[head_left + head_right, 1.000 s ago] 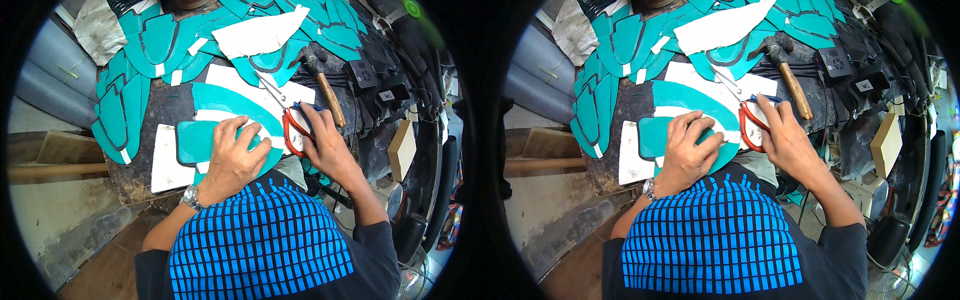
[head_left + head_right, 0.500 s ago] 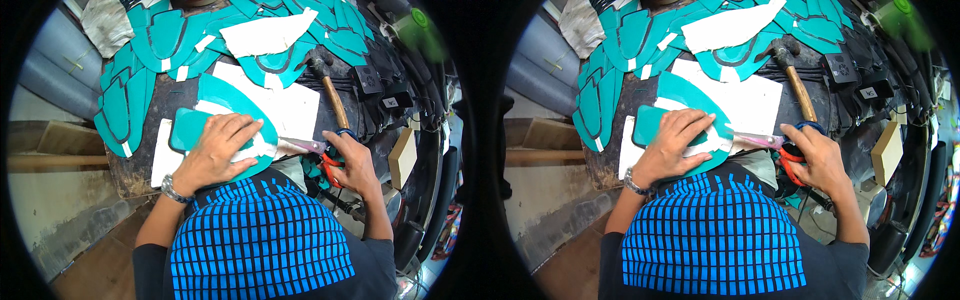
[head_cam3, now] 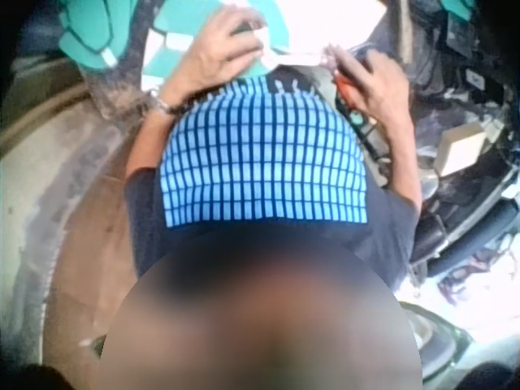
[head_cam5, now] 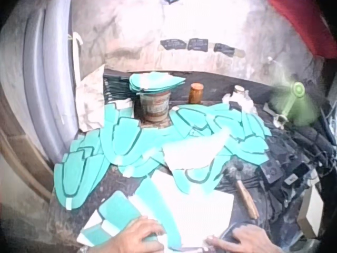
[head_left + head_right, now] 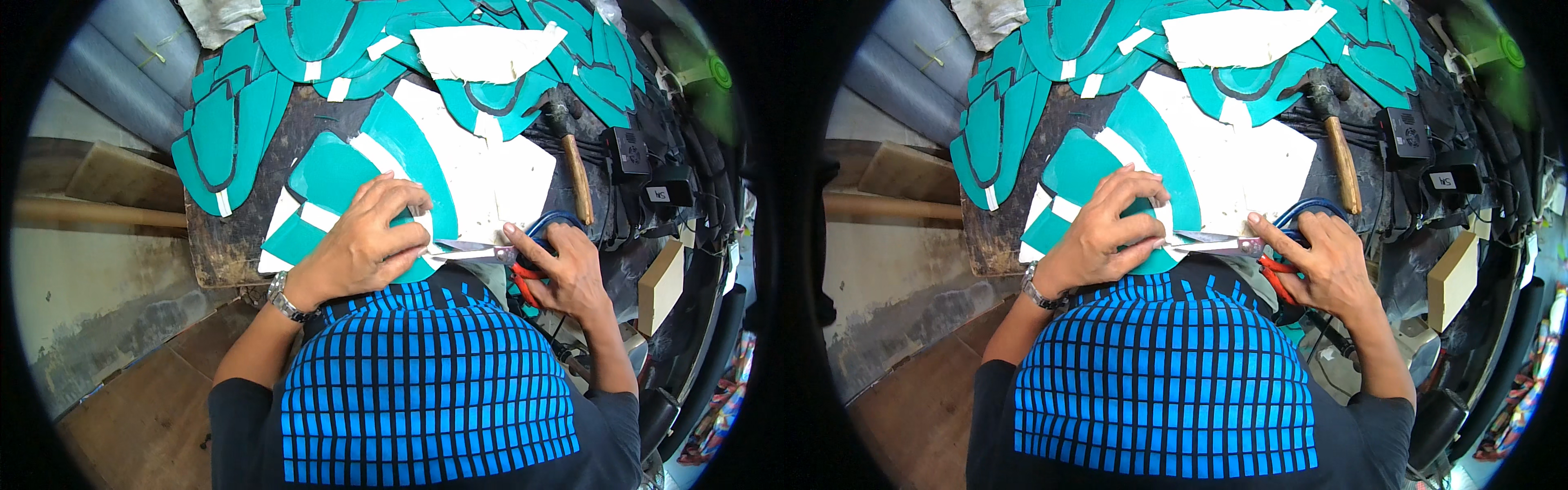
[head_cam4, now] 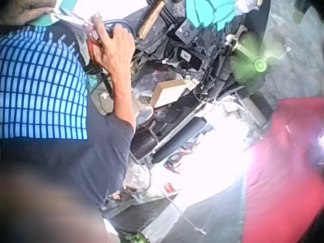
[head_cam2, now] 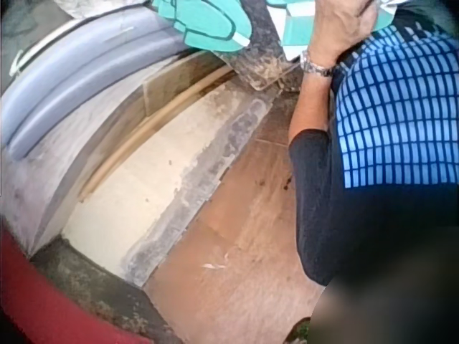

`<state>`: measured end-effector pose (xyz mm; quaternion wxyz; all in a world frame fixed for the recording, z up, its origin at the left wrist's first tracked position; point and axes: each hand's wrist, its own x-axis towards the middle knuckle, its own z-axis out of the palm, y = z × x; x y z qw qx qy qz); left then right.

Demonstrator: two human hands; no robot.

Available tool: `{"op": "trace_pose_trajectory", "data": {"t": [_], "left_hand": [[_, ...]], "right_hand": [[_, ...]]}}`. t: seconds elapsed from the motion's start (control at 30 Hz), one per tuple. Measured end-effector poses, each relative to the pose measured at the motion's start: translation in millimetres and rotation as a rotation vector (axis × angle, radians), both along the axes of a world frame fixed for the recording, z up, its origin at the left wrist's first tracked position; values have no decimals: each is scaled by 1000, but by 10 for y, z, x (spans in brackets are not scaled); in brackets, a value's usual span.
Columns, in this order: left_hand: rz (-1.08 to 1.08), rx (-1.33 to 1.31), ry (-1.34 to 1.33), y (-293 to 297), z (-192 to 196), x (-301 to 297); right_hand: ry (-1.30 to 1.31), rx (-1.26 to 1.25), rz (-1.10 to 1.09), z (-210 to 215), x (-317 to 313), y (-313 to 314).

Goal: The person assembles green shoe insoles by applying white adhesive strips, pressing them with a hammer, and trimming excess material with scissors. The person repeats this process on multiple insoles, stacking finished pieces on the table.

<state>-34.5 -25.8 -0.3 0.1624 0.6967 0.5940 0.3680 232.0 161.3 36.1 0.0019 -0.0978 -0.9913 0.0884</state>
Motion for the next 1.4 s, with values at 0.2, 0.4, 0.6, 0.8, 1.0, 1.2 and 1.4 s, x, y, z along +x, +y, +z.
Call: {"op": "trace_pose_trajectory", "data": {"t": [0.2,0.4,0.6,0.8,1.0,1.2,1.4], "left_hand": [[7,-36,-98,6,-6,-45],[7,1,-101,29,-9,-34],[40,-15,-115,31,-13,-29],[159,15,-457,45,23,-43],[-23,-39,-477,-213,192,-144],[78,-158,-195,-610,390,-203],[175,-7,-112,-545,95,-15]], "right_hand": [[5,-12,38,22,-137,19],[-9,6,150,57,-300,102],[-53,12,194,95,-358,131],[110,-81,8,67,-319,478],[438,-280,-463,-248,-1271,1701],[240,22,-554,-445,-1834,2195],[70,225,-517,-190,-857,1102]]}}
